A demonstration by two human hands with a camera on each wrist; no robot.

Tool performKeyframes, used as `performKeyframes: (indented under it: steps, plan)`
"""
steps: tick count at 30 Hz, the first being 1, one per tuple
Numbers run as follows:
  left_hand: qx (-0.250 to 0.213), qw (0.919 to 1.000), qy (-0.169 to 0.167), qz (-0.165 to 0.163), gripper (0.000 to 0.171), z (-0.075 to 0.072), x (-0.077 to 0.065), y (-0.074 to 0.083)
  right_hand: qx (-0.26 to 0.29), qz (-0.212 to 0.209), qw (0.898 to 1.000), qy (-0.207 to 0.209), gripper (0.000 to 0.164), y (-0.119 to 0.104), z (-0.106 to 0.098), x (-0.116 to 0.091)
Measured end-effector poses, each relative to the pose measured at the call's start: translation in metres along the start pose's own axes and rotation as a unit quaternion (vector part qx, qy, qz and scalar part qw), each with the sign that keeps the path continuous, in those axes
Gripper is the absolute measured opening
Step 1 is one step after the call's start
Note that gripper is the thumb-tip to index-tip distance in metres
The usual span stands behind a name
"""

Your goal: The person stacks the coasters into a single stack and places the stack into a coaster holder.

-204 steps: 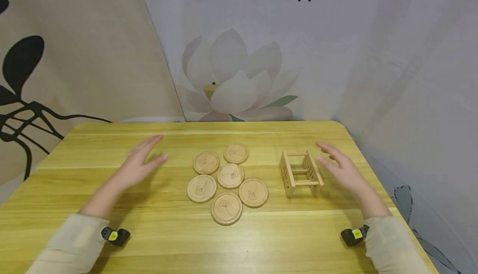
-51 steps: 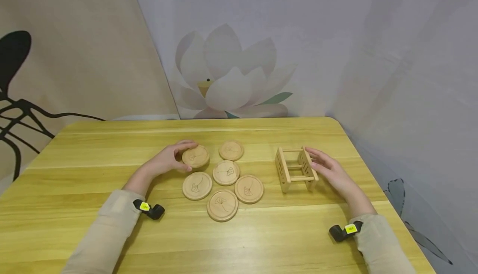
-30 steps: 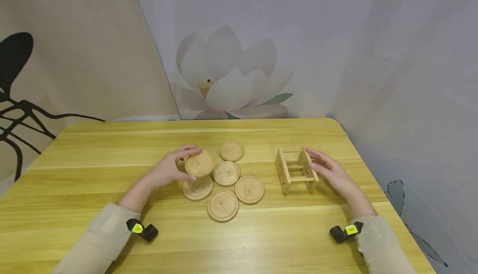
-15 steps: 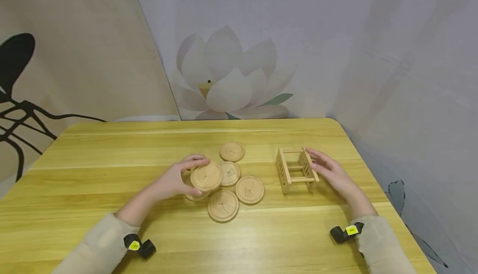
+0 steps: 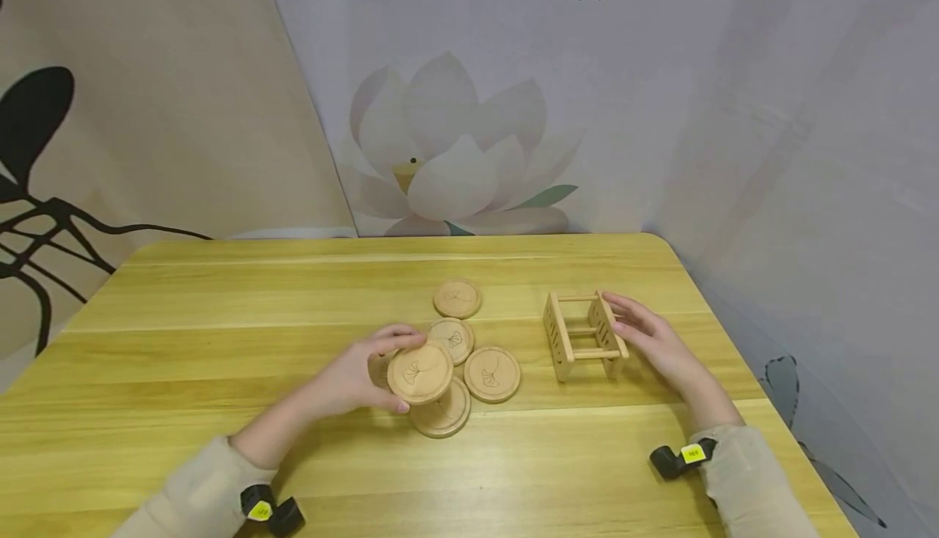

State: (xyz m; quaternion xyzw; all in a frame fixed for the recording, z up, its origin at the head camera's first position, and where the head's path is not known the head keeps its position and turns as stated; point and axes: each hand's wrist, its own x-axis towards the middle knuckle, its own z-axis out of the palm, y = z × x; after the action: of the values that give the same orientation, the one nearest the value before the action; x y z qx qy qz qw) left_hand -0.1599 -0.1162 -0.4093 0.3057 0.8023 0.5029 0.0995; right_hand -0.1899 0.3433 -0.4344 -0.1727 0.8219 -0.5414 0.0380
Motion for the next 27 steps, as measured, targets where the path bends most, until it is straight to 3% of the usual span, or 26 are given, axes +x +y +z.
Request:
performKeyframes:
  steps: [8,15,27]
  plan:
    - [0.002,0.9997,-0.008,-0.022,0.089,0.011,-0.003,0.002,-0.006,0.002,1.000,0.002,0.049,0.000,-0.001,0.000]
    - [0.041,0.9991,-0.003,-0.013,0.087,0.017,-0.004,0.000,0.005,-0.005,1.000,-0.001,0.048,-0.001,-0.001,0.000]
    - [0.041,0.9987,-0.028,-0.005,0.089,0.022,-0.004,-0.007,0.010,-0.012,1.000,-0.005,0.048,-0.003,0.000,0.000]
